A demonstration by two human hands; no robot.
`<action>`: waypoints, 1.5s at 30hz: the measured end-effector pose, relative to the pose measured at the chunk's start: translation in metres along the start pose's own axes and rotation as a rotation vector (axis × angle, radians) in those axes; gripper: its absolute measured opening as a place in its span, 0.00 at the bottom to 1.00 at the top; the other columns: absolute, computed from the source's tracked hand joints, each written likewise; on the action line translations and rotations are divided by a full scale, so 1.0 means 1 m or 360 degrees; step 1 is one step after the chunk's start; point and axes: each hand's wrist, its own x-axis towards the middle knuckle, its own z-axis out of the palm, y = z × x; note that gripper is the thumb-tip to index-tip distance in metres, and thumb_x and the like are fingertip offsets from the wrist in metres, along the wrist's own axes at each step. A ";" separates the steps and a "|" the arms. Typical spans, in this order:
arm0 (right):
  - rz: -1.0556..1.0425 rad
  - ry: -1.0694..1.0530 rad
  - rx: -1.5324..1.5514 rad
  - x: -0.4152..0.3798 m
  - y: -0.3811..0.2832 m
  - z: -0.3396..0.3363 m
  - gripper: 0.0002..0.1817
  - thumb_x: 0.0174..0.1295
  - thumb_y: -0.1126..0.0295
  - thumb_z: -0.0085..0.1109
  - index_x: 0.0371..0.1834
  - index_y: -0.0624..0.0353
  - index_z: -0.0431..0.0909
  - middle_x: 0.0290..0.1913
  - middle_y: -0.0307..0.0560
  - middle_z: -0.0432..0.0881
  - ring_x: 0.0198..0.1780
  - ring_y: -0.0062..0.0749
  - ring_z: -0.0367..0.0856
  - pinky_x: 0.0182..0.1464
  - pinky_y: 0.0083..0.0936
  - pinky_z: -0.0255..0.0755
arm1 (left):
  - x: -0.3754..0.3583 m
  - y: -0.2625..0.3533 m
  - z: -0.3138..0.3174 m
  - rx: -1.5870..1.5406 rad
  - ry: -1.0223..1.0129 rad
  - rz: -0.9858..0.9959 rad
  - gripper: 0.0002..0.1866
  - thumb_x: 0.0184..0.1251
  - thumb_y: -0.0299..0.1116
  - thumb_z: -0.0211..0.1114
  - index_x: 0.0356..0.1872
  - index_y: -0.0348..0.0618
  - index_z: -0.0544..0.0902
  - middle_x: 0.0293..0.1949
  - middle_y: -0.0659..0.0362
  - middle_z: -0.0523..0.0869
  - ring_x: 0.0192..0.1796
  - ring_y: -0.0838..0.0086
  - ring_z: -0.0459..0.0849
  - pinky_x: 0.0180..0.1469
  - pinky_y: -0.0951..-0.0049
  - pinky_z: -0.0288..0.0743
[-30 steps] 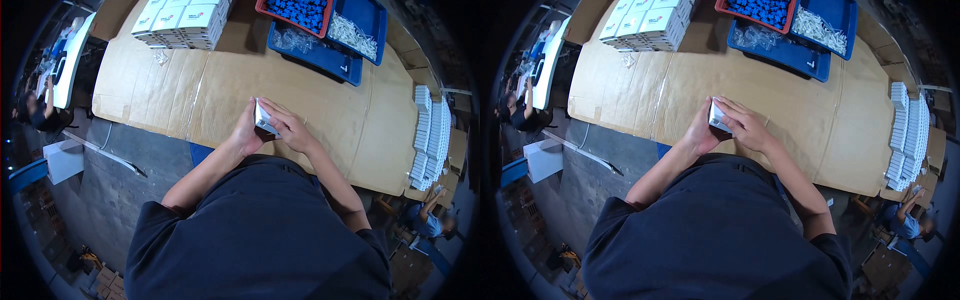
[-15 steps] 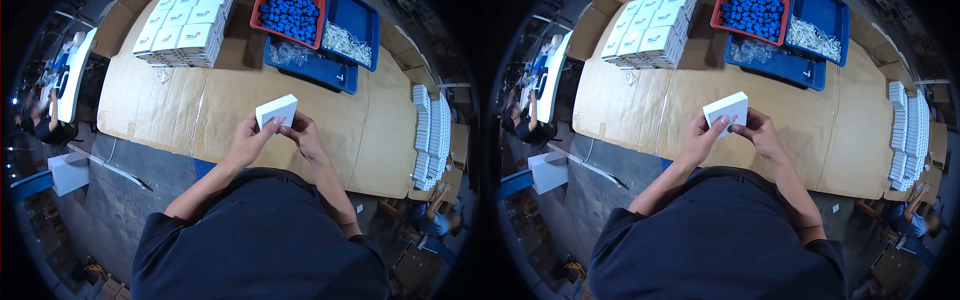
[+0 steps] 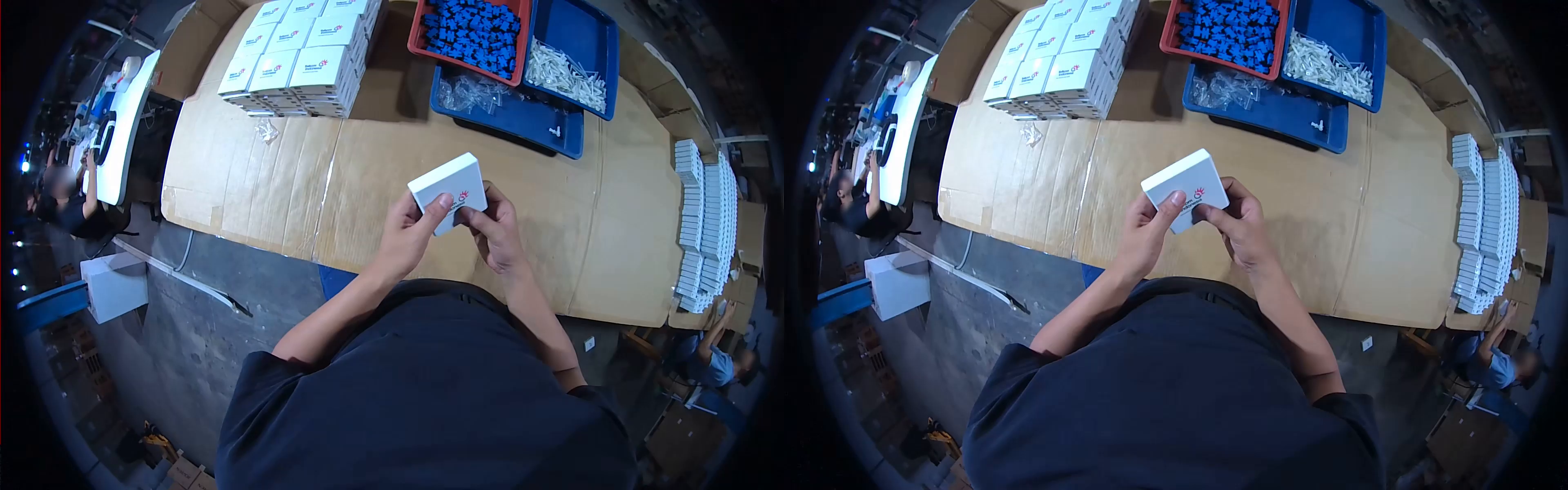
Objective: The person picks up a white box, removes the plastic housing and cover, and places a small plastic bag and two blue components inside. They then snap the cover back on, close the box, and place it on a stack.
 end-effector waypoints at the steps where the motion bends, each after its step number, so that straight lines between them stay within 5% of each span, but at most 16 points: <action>1: -0.0082 0.0062 -0.0006 0.001 -0.005 0.003 0.21 0.66 0.79 0.72 0.61 0.63 0.78 0.53 0.44 0.87 0.55 0.27 0.85 0.62 0.28 0.80 | 0.000 -0.001 0.000 -0.0017 0.0003 -0.0016 0.21 0.78 0.30 0.69 0.67 0.32 0.79 0.55 0.56 0.88 0.57 0.77 0.84 0.62 0.71 0.77; 8: -0.0495 0.0198 -0.0706 0.005 -0.054 0.021 0.37 0.58 0.80 0.80 0.71 0.60 0.72 0.48 0.45 0.87 0.49 0.22 0.85 0.54 0.20 0.78 | 0.008 0.003 -0.006 0.0308 0.0087 0.0368 0.32 0.76 0.27 0.69 0.77 0.35 0.68 0.70 0.49 0.78 0.70 0.65 0.78 0.72 0.66 0.73; 11: -0.0394 0.0148 -0.0923 -0.002 -0.051 0.018 0.36 0.57 0.75 0.83 0.68 0.60 0.74 0.43 0.42 0.87 0.46 0.21 0.85 0.52 0.20 0.80 | 0.010 0.010 -0.008 0.0360 -0.0210 0.0363 0.31 0.75 0.27 0.70 0.76 0.35 0.71 0.67 0.50 0.80 0.67 0.67 0.81 0.69 0.67 0.76; 15: -0.0374 0.0147 -0.0694 -0.005 -0.041 0.022 0.26 0.60 0.76 0.79 0.61 0.62 0.79 0.47 0.42 0.89 0.50 0.22 0.87 0.54 0.22 0.83 | 0.008 0.012 -0.003 0.0124 -0.0211 0.0128 0.24 0.74 0.26 0.72 0.68 0.33 0.79 0.60 0.53 0.86 0.61 0.70 0.84 0.64 0.70 0.79; 18: -0.0352 0.0137 -0.0622 -0.009 -0.047 0.026 0.22 0.63 0.77 0.76 0.60 0.63 0.82 0.49 0.43 0.89 0.53 0.24 0.87 0.56 0.23 0.83 | 0.006 0.015 0.000 0.0124 -0.0135 0.0389 0.21 0.73 0.26 0.73 0.64 0.32 0.82 0.59 0.52 0.87 0.61 0.70 0.85 0.63 0.70 0.80; 24: -0.0462 -0.0053 -0.0691 -0.016 -0.047 0.016 0.19 0.64 0.77 0.75 0.58 0.65 0.84 0.52 0.44 0.90 0.55 0.26 0.87 0.59 0.26 0.82 | 0.003 0.023 -0.001 0.0272 -0.0306 0.0393 0.21 0.70 0.23 0.74 0.63 0.31 0.82 0.60 0.48 0.88 0.63 0.66 0.86 0.66 0.66 0.82; 30: -0.0726 -0.0150 -0.1285 -0.016 -0.068 0.022 0.18 0.61 0.80 0.76 0.55 0.64 0.85 0.51 0.48 0.91 0.54 0.31 0.88 0.59 0.30 0.81 | 0.003 0.016 -0.003 0.0325 -0.0353 0.0579 0.20 0.68 0.19 0.73 0.60 0.31 0.83 0.60 0.45 0.88 0.65 0.62 0.86 0.68 0.64 0.81; 39: -0.0678 -0.0128 -0.1082 -0.019 -0.060 0.022 0.16 0.59 0.84 0.74 0.51 0.66 0.86 0.50 0.53 0.90 0.56 0.40 0.88 0.57 0.32 0.84 | 0.002 0.023 -0.001 0.0465 -0.0390 0.0622 0.17 0.69 0.19 0.73 0.57 0.31 0.83 0.59 0.43 0.88 0.66 0.58 0.85 0.69 0.60 0.80; 45: -0.0855 -0.0173 -0.1178 -0.017 -0.057 0.019 0.17 0.59 0.85 0.74 0.51 0.64 0.87 0.50 0.49 0.91 0.53 0.34 0.90 0.56 0.29 0.86 | 0.004 0.019 -0.007 0.0395 -0.0431 0.0610 0.16 0.70 0.21 0.73 0.57 0.34 0.84 0.59 0.47 0.90 0.64 0.62 0.87 0.66 0.64 0.81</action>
